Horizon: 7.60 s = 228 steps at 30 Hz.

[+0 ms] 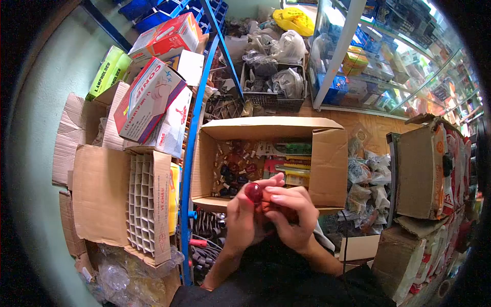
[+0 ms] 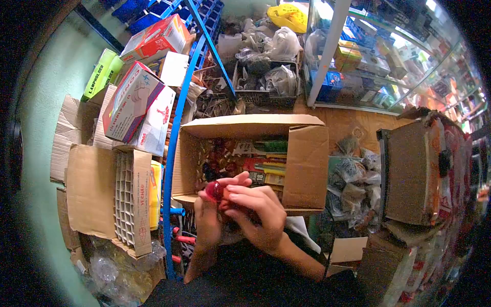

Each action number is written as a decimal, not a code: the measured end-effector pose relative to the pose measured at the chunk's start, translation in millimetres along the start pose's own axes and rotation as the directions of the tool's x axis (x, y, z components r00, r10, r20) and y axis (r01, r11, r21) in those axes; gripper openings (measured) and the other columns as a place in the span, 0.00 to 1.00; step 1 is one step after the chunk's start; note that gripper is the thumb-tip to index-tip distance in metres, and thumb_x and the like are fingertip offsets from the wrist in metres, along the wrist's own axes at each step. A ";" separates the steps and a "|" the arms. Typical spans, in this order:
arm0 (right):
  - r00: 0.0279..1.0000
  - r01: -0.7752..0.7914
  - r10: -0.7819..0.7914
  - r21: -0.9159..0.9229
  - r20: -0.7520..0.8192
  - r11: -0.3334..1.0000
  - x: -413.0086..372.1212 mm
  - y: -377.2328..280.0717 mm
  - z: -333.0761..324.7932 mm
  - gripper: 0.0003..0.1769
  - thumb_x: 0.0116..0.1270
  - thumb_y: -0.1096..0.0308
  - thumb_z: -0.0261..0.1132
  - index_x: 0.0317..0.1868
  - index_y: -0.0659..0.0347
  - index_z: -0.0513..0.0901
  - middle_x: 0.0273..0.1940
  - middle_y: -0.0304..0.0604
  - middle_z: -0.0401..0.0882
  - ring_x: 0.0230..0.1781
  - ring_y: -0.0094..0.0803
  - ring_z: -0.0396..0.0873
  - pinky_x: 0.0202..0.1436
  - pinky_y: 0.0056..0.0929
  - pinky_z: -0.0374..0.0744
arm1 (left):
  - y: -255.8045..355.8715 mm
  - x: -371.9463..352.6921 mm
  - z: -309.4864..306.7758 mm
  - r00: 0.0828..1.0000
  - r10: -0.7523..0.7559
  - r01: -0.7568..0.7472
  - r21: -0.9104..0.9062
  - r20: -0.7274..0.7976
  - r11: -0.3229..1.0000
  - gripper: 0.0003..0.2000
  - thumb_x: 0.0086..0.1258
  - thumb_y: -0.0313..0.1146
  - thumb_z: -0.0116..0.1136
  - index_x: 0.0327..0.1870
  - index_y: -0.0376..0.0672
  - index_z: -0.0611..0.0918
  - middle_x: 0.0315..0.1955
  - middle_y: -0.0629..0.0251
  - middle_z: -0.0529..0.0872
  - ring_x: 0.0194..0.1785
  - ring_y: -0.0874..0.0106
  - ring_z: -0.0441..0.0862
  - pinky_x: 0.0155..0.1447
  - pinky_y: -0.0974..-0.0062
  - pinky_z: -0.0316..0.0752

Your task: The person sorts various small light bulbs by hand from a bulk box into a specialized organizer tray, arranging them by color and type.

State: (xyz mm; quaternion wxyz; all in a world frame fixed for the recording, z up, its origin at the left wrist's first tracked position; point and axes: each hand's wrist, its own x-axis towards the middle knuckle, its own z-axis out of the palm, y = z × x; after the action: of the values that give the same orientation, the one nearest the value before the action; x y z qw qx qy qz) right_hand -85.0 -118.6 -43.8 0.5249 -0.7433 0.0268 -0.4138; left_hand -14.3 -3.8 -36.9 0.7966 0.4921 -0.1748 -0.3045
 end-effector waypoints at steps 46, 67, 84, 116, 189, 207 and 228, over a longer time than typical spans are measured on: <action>0.734 -0.251 0.651 0.968 0.193 -0.003 -8.3 17.6 -115.0 0.27 0.84 0.50 0.49 0.68 0.63 0.76 0.59 0.48 0.83 0.48 0.41 0.87 0.48 0.39 0.87 | 3.5 74.8 -70.0 0.960 0.015 -0.276 0.958 0.278 -0.075 0.18 0.66 0.29 0.69 0.56 0.41 0.81 0.54 0.54 0.85 0.59 0.52 0.81 0.65 0.56 0.73; 0.826 0.561 0.184 0.741 -0.533 -0.370 57.6 -51.6 -229.8 0.47 0.56 0.72 0.72 0.77 0.65 0.62 0.75 0.53 0.63 0.70 0.41 0.69 0.69 0.44 0.73 | 14.6 -24.1 -39.6 0.955 0.081 -0.292 0.954 0.287 0.062 0.15 0.68 0.27 0.67 0.55 0.41 0.84 0.53 0.56 0.86 0.61 0.54 0.81 0.69 0.57 0.71; 0.870 -0.473 0.493 -0.235 0.031 0.849 20.1 17.1 -143.9 0.38 0.78 0.52 0.63 0.79 0.62 0.63 0.73 0.52 0.71 0.74 0.46 0.69 0.74 0.44 0.69 | -24.6 -35.4 -69.6 0.905 0.238 -0.340 0.936 0.351 -0.090 0.18 0.57 0.25 0.69 0.50 0.50 0.86 0.45 0.73 0.86 0.56 0.71 0.82 0.71 0.55 0.64; 0.667 -0.744 0.686 -0.312 -0.290 0.591 -81.5 78.2 -201.1 0.41 0.72 0.60 0.72 0.80 0.59 0.65 0.69 0.55 0.75 0.69 0.47 0.76 0.69 0.45 0.76 | -55.8 -71.9 -1.2 0.775 0.337 -0.541 0.837 0.534 -0.084 0.06 0.64 0.33 0.62 0.40 0.52 0.85 0.36 0.79 0.81 0.47 0.78 0.79 0.53 0.68 0.65; 0.659 0.127 0.442 -0.669 0.608 0.732 20.0 110.9 4.4 0.14 0.62 0.67 0.70 0.46 0.63 0.80 0.42 0.53 0.84 0.47 0.53 0.82 0.55 0.47 0.79 | -9.0 55.6 -79.5 0.986 0.014 -0.168 0.986 0.168 -0.015 0.16 0.65 0.27 0.65 0.54 0.42 0.81 0.48 0.55 0.86 0.54 0.53 0.82 0.56 0.54 0.79; 0.812 0.103 -0.062 -0.039 0.581 0.994 82.6 -72.3 95.2 0.23 0.61 0.78 0.71 0.58 0.61 0.84 0.47 0.50 0.85 0.47 0.44 0.84 0.53 0.38 0.82 | 173.9 -148.4 -72.9 0.675 0.729 0.174 0.985 -0.115 -0.006 0.17 0.62 0.23 0.72 0.53 0.40 0.85 0.44 0.59 0.90 0.45 0.60 0.86 0.51 0.65 0.80; 0.463 0.328 -0.322 0.178 0.826 0.928 52.0 -98.5 168.9 0.21 0.64 0.67 0.72 0.58 0.53 0.86 0.49 0.38 0.84 0.52 0.39 0.79 0.56 0.40 0.76 | 159.7 -179.8 -102.1 0.832 0.494 0.264 0.963 -0.253 0.050 0.15 0.64 0.32 0.71 0.51 0.44 0.87 0.48 0.66 0.87 0.54 0.62 0.82 0.60 0.62 0.73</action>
State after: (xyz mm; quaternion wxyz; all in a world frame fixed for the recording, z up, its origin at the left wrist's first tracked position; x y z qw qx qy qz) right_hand 19.0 28.8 47.8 0.3808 -0.8420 -0.3700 -0.0955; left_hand -40.7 236.3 62.7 0.2713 0.9436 -0.1469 0.1205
